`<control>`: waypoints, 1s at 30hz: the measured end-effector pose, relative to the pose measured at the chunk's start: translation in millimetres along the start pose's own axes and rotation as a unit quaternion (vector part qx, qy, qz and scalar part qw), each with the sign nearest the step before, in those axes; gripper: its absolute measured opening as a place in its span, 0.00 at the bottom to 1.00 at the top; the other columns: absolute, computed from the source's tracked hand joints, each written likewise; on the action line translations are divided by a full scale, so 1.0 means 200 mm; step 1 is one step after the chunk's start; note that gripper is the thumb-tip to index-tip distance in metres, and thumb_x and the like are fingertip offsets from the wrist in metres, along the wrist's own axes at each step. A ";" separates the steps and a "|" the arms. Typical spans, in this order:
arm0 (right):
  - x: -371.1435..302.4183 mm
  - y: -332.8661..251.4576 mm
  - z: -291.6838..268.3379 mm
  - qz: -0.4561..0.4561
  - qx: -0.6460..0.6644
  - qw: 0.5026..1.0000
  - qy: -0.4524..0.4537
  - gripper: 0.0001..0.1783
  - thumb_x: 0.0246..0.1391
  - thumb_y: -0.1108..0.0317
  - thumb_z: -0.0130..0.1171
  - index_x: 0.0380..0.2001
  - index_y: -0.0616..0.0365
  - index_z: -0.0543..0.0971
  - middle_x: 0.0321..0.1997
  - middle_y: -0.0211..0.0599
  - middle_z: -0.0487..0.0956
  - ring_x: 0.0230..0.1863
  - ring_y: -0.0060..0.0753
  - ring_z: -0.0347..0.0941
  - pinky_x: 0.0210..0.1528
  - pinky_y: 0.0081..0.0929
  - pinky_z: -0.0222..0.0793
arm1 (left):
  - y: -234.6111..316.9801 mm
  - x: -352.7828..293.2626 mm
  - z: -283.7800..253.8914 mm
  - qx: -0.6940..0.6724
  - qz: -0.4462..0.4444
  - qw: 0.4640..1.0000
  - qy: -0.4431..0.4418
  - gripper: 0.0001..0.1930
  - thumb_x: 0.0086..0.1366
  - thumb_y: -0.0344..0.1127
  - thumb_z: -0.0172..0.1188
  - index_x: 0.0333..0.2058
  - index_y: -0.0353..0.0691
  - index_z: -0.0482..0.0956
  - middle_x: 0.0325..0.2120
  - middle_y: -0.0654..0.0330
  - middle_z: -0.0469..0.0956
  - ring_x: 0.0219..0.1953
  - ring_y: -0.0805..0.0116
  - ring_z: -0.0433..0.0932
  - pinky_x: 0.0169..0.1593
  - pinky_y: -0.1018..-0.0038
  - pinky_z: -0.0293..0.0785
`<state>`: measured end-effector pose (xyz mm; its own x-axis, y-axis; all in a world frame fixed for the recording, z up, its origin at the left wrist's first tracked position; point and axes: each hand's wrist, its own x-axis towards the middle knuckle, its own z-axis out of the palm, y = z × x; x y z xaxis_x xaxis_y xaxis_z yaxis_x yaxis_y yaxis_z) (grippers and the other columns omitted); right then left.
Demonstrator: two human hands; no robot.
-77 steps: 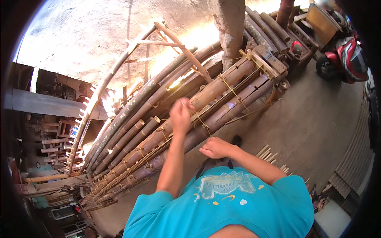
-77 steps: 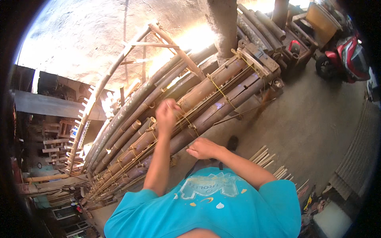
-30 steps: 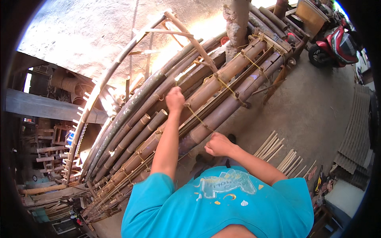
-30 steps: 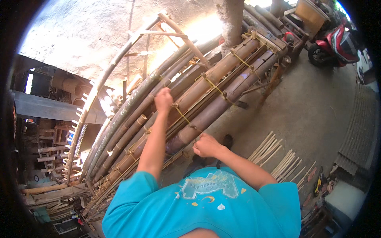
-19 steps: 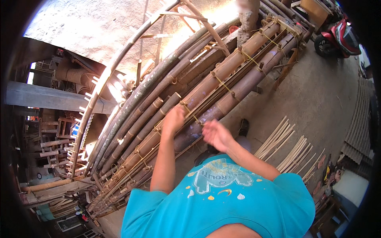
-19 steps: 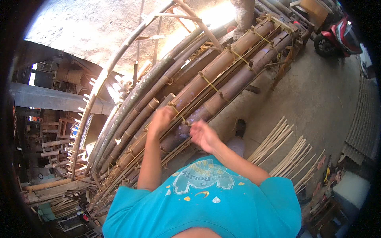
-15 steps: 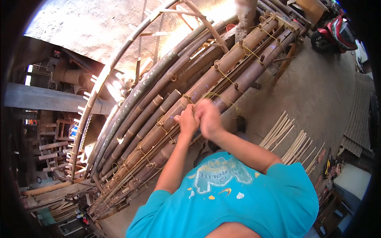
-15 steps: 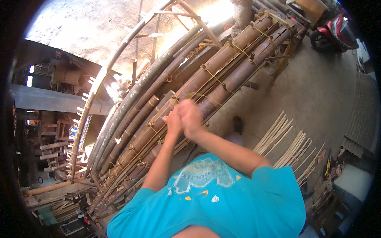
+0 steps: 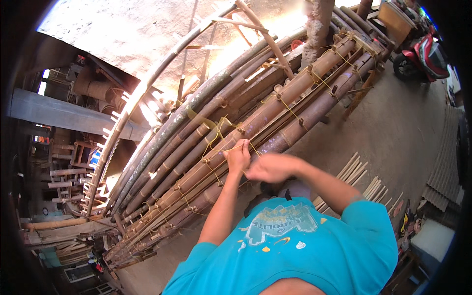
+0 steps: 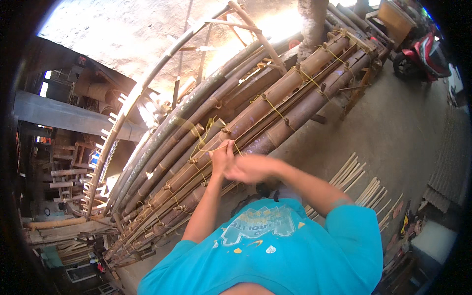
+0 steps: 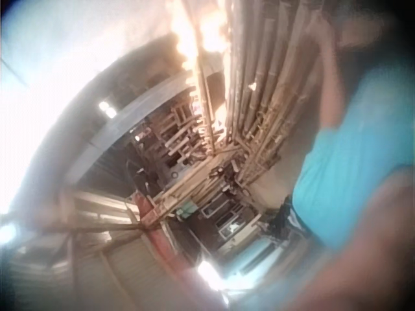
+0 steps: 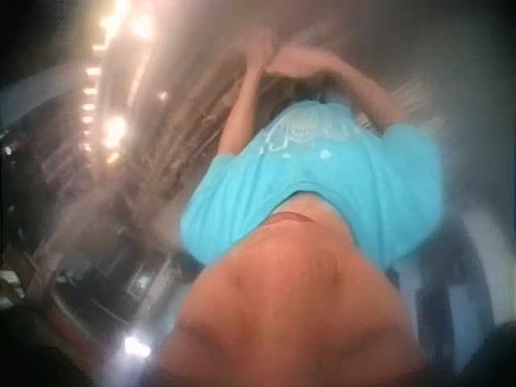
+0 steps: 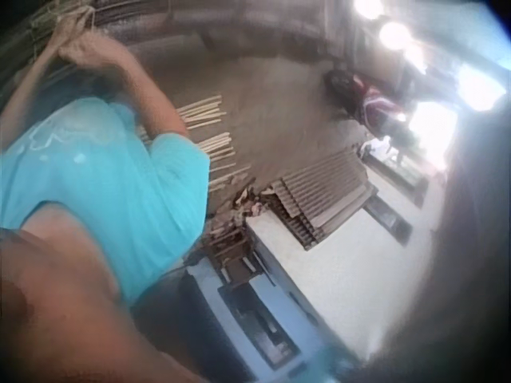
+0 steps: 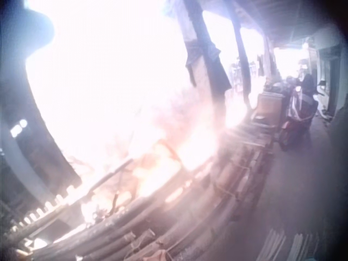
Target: The person selects thin bamboo strips from the floor and places them onto a curved bamboo frame. They then use yellow string to tie the strips to the frame, securing them in place. Another person is visible nearby, occasionally interacting with the materials.
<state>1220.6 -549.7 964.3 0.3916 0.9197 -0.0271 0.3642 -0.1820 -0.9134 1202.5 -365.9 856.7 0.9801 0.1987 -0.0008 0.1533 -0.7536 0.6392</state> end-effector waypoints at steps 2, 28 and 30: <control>-0.13 0.43 0.32 -0.028 -0.108 0.989 0.093 0.26 0.63 0.54 0.48 0.17 0.61 0.77 0.21 0.55 0.76 0.28 0.64 0.73 0.37 0.54 0.68 | 0.07 0.02 -0.02 -0.006 0.005 1.000 -0.001 0.16 0.72 0.48 0.47 0.37 0.47 0.82 0.29 0.53 0.82 0.36 0.54 0.80 0.56 0.57 0.57; 0.78 -0.25 1.02 -0.136 0.559 0.635 0.515 0.04 0.59 0.68 0.48 0.31 0.53 0.72 0.30 0.31 0.72 0.33 0.25 0.68 0.41 0.27 0.66 | -0.87 -0.41 -0.45 0.253 0.179 0.948 0.074 0.17 0.65 0.40 0.56 0.48 0.37 0.75 0.36 0.46 0.82 0.42 0.50 0.82 0.49 0.59 0.75; 0.95 -0.42 0.96 -0.067 0.285 0.910 0.295 0.15 0.64 0.59 0.45 0.35 0.56 0.77 0.33 0.39 0.76 0.36 0.31 0.73 0.44 0.30 0.69 | -0.52 -0.38 -0.53 0.065 -0.038 0.995 -0.067 0.17 0.66 0.41 0.55 0.50 0.42 0.76 0.37 0.44 0.81 0.44 0.46 0.80 0.51 0.53 0.71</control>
<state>1102.2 -293.3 958.4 0.8224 0.5429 0.1700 0.0114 0.2832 -0.9590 1099.4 -236.4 872.2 0.9718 0.1787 -0.1537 0.2337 -0.8159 0.5288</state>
